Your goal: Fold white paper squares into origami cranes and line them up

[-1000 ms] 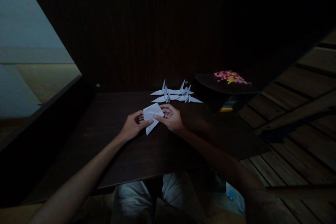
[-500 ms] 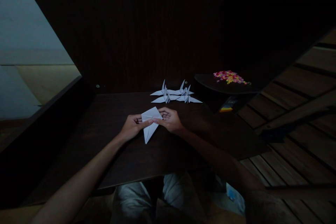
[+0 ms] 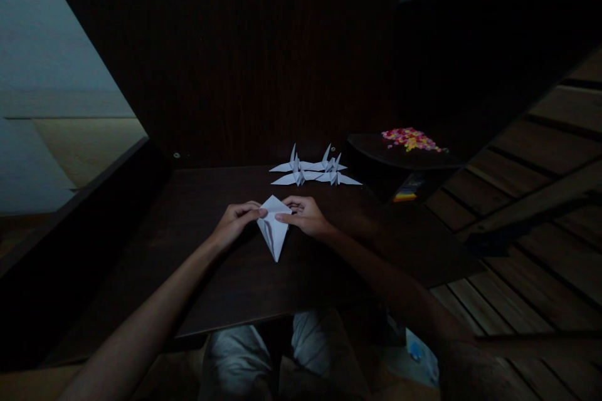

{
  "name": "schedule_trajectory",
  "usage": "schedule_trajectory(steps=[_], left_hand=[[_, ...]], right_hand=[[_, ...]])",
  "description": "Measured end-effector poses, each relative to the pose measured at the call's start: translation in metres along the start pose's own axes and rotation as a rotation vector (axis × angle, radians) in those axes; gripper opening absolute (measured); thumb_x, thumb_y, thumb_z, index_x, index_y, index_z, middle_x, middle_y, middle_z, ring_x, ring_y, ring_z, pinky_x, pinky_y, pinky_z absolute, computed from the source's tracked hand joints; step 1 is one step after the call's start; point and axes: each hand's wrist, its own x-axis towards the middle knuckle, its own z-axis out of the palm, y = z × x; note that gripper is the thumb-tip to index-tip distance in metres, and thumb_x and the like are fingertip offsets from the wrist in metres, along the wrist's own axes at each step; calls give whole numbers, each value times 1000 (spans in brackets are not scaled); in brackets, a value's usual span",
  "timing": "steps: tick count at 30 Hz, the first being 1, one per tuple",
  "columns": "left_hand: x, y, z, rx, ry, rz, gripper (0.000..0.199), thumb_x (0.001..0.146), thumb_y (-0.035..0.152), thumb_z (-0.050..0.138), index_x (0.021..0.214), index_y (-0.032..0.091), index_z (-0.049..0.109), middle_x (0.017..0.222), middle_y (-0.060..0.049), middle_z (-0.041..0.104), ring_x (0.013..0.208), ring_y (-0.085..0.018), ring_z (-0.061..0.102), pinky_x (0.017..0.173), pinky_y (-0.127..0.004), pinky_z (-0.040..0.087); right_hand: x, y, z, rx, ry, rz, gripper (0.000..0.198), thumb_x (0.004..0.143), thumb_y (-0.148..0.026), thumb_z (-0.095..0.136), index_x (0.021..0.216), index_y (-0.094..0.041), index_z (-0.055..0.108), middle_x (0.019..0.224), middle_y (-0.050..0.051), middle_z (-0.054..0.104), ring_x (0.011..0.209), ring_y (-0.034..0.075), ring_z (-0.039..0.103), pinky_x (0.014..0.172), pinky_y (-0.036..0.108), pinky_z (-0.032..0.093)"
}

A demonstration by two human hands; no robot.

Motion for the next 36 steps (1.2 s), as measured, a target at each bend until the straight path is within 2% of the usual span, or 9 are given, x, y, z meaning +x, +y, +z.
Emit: schedule_trajectory(steps=[5,7,10,14,17,22,27,29,36], left_hand=[[-2,-1,0,-63,-36,-75,14,65,28,70,66,15,69,73,-2,65,72,-17,58,67,-27,42],[-1,-1,0,-151,-6,-91,19,67,33,70,68,14,70,68,-2,64,68,-16,57,65,-26,42],[-1,1,1,-273,21,-64,32,71,44,68,80,13,71,76,-6,68,74,-19,61,68,-27,45],[-1,2,0,-215,37,-15,43,62,43,78,93,14,70,90,-8,71,82,-20,65,71,-27,48],[-1,-1,2,-155,28,-38,50,55,39,83,95,13,68,87,-8,72,77,-21,66,67,-28,50],[-1,-5,8,-97,76,-30,51,57,37,82,99,11,69,81,-8,73,66,-19,66,57,-27,51],[-2,-1,9,-71,153,-14,46,58,34,82,97,12,73,80,-8,74,63,-19,65,56,-28,52],[-2,0,9,-89,151,-37,41,58,34,81,93,12,75,81,-9,75,67,-21,66,57,-29,53],[-2,0,8,-140,143,-92,29,57,29,79,83,15,77,82,-9,75,73,-23,67,65,-32,54]], right_hand=[[1,0,-2,-2,41,9,25,61,-28,77,80,-14,67,82,4,70,76,17,65,72,30,49],[1,0,-2,-9,63,1,24,61,-28,76,80,-15,68,83,4,70,77,18,65,74,31,49],[1,0,-2,1,96,-17,24,61,-28,77,79,-15,67,82,4,71,77,18,66,74,32,50],[2,2,-1,26,131,-48,24,61,-28,77,78,-15,67,81,4,70,77,18,66,73,32,51],[3,3,1,10,133,-66,24,61,-28,78,78,-15,67,82,4,70,80,18,66,76,32,51],[3,5,5,43,89,-85,25,65,-31,76,83,-16,68,86,4,70,81,17,65,76,30,52],[0,9,8,184,-48,-16,41,69,-39,73,104,-18,67,82,3,70,62,15,64,49,25,53],[-1,9,8,207,-94,-5,43,70,-43,72,104,-17,68,77,3,69,53,14,62,42,25,51],[-1,7,4,197,-99,27,42,69,-50,71,91,-15,72,71,5,70,50,14,61,43,26,51]])
